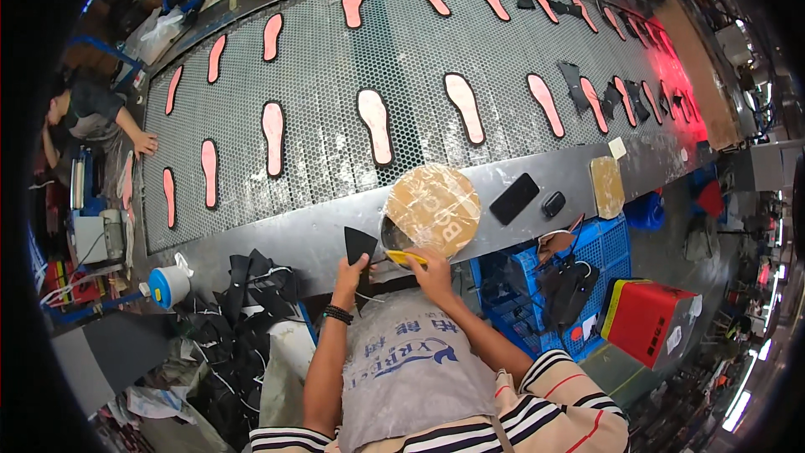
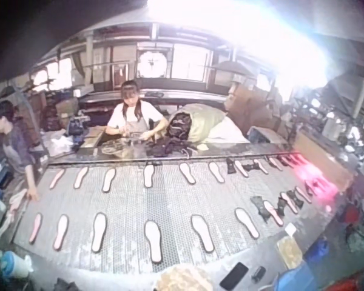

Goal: The worker is applying glue to black shoe components using a brush and placing them onto a moving assembly line conveyor.

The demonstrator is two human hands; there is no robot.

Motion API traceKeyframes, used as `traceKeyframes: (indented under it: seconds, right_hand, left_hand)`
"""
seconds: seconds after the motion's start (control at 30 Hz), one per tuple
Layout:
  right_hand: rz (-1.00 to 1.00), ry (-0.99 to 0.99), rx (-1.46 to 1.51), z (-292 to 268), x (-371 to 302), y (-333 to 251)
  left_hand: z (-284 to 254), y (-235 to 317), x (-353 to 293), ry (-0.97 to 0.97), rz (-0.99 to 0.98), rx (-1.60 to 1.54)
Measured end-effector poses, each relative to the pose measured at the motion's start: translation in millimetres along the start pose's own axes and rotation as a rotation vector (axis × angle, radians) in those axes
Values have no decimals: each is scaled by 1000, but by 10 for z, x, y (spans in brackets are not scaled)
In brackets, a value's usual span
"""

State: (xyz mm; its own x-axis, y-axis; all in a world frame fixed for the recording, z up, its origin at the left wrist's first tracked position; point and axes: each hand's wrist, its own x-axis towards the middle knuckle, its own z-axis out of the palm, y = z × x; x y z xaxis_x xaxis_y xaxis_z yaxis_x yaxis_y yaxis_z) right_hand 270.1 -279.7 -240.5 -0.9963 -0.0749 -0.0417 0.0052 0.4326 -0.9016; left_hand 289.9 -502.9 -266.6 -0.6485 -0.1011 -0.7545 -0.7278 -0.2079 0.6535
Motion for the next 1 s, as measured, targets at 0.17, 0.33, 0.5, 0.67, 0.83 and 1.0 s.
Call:
traceKeyframes:
  seconds: [0.17, 0.33, 0.5, 0.67, 0.83, 1.0]
  right_hand:
    - [-114, 4, -25, -161, 125, -166]
    - [-297, -149, 52, -272, 380, -664]
    - [-441, -310, 0, -271, 416, -731]
    - [-448, -528, -4, -404, 268, -735]
    - [-287, -530, 48, -337, 187, -592]
    - [-221, -19, -133, 169, -20, -327]
  left_hand:
    - [-393, 73, -21, -192, 78, 127]
    - [-463, 483, -221, -523, -88, 128]
    - [-567, 601, -331, -598, -184, 164]
    - [-721, 558, -390, -516, -137, 78]
    - [-843, 333, -642, -246, 161, -496]
    - [-934, -363, -1220, -351, -2, -653]
